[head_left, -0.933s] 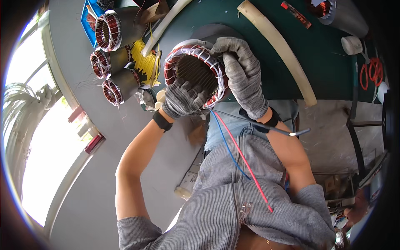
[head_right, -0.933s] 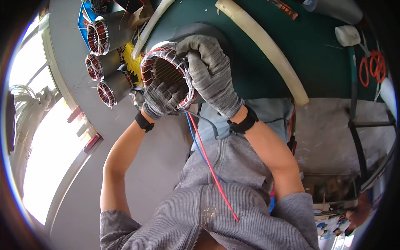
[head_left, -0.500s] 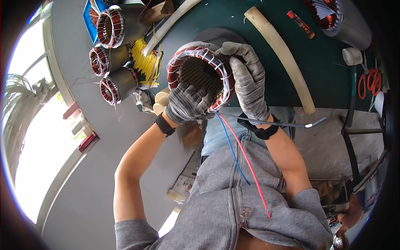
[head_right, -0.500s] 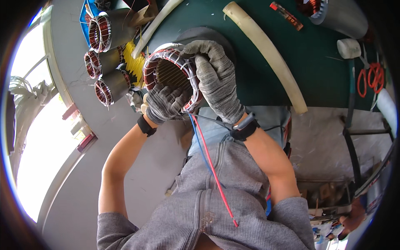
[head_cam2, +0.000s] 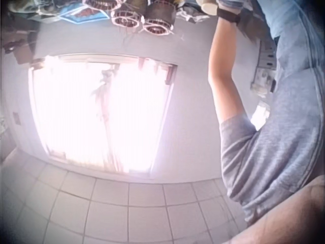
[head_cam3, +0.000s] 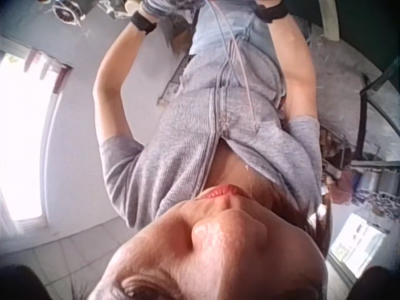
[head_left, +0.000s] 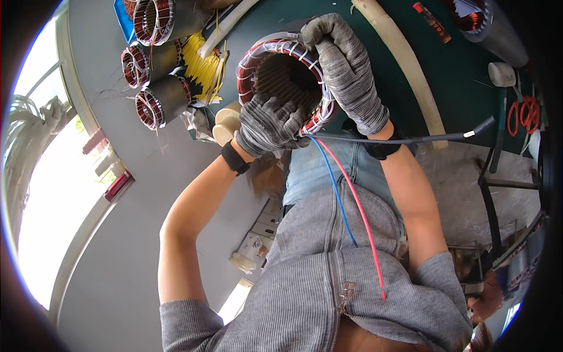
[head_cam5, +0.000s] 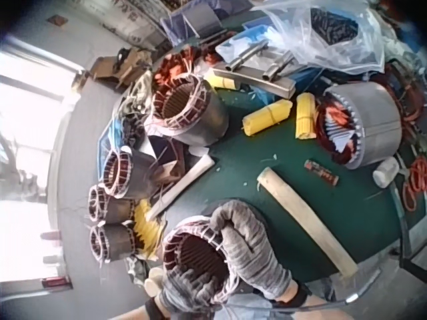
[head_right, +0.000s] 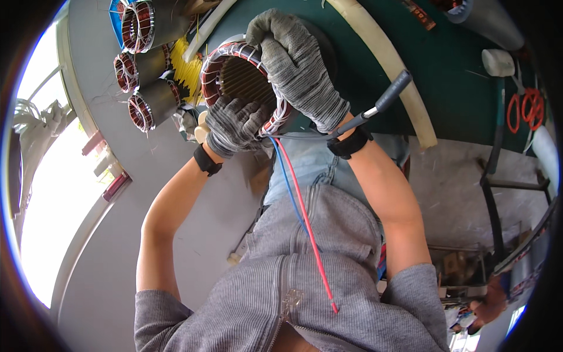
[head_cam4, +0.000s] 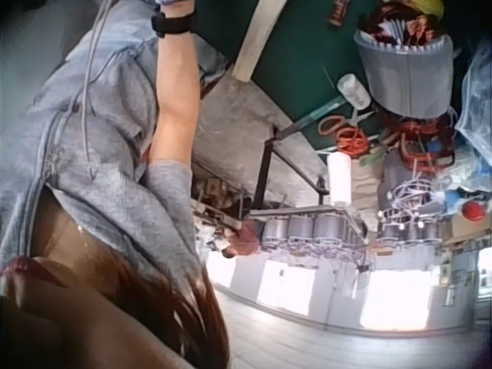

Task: The person shapes the copper coils inside a motor stator by inserting a wooden block and striking it with a wooden mallet. They then pull wires through the stator, trim them with shears, and use a small hammer and a wooden wedge to further press the coils into place.

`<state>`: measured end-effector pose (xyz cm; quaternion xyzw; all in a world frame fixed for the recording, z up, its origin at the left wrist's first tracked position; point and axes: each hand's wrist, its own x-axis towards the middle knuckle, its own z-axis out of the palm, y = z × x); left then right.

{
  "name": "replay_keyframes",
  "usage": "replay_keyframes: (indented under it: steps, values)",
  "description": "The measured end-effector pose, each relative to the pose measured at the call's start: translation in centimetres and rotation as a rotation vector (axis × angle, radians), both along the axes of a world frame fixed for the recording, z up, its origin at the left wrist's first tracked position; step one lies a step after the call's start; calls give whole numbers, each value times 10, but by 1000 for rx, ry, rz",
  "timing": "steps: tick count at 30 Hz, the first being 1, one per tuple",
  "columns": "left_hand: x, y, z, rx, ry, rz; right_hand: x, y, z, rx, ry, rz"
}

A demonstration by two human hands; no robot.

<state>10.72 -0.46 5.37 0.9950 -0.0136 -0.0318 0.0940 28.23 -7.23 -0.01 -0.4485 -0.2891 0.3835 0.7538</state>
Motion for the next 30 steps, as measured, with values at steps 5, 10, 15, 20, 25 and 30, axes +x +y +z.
replay_keyframes:
  steps: [5,10,15,20,25,30]
  values:
    - [-6,-1,-4,1,3,10,-1,-2,3,-11,-44,7]
    - [-4,-1,-2,-15,53,20,-4,-6,-8,10,-291,-114]
    - [9,-7,7,-28,41,89,-1,0,-1,-149,-377,-101]
    - [22,-38,7,15,-39,369,16,24,-7,12,-290,2]
    - [33,-54,0,57,-77,534,17,40,-14,73,-66,273]
    - [34,-56,4,-15,-31,555,19,41,-16,85,-115,279]
